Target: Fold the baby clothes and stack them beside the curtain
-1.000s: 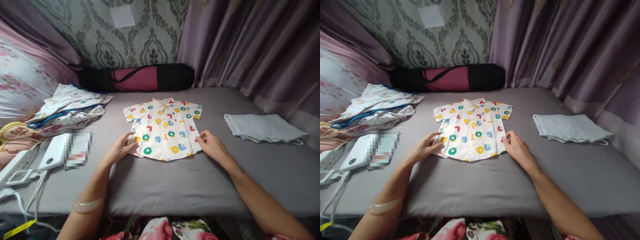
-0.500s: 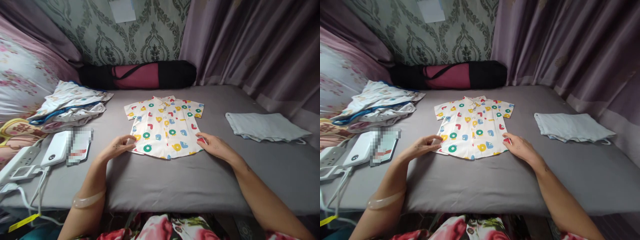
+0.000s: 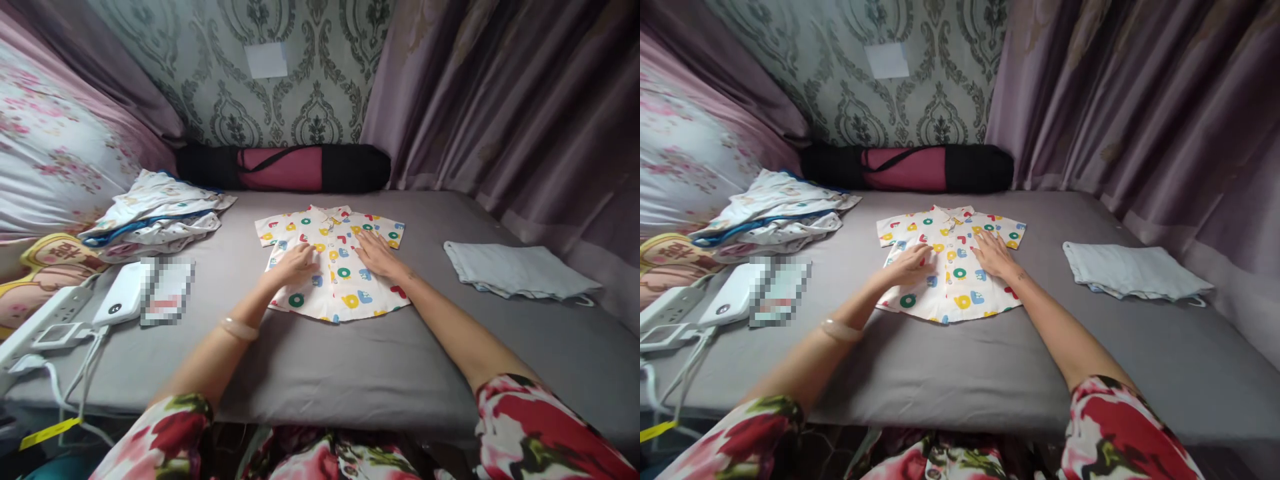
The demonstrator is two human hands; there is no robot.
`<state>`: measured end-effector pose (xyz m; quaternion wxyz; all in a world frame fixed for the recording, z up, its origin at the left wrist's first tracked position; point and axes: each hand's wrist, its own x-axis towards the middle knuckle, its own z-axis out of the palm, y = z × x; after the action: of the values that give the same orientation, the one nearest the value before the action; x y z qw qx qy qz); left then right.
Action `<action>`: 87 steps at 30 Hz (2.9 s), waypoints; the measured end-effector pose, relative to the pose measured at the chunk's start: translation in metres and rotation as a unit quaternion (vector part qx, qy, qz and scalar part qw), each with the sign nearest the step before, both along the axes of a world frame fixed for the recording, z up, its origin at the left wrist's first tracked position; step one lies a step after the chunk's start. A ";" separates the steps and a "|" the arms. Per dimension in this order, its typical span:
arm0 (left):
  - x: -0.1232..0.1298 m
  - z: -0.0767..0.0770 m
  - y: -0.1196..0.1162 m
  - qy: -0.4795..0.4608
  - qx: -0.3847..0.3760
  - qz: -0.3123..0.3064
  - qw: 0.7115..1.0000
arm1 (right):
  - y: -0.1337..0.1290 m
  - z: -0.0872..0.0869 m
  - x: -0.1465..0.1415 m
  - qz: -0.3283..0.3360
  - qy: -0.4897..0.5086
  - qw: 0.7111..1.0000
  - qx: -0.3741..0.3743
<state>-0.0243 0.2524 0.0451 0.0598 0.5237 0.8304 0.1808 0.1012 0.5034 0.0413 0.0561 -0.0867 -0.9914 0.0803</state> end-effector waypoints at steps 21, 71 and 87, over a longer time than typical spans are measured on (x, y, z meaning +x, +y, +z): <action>0.050 -0.006 -0.048 -0.026 -0.109 -0.023 0.993 | -0.060 -0.005 0.093 0.172 -0.085 0.977 -0.095; 0.078 -0.027 0.006 -0.031 -0.010 0.082 0.996 | -0.057 -0.023 -0.176 0.022 -0.073 0.997 0.012; 0.073 -0.025 0.005 -0.029 -0.032 0.073 0.996 | -0.025 -0.020 -0.101 -0.073 -0.002 0.993 -0.089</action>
<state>0.0487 0.2577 0.0200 0.0870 0.4539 0.8698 0.1730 0.0003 0.4786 0.0210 0.0522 -0.1638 -0.9715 0.1634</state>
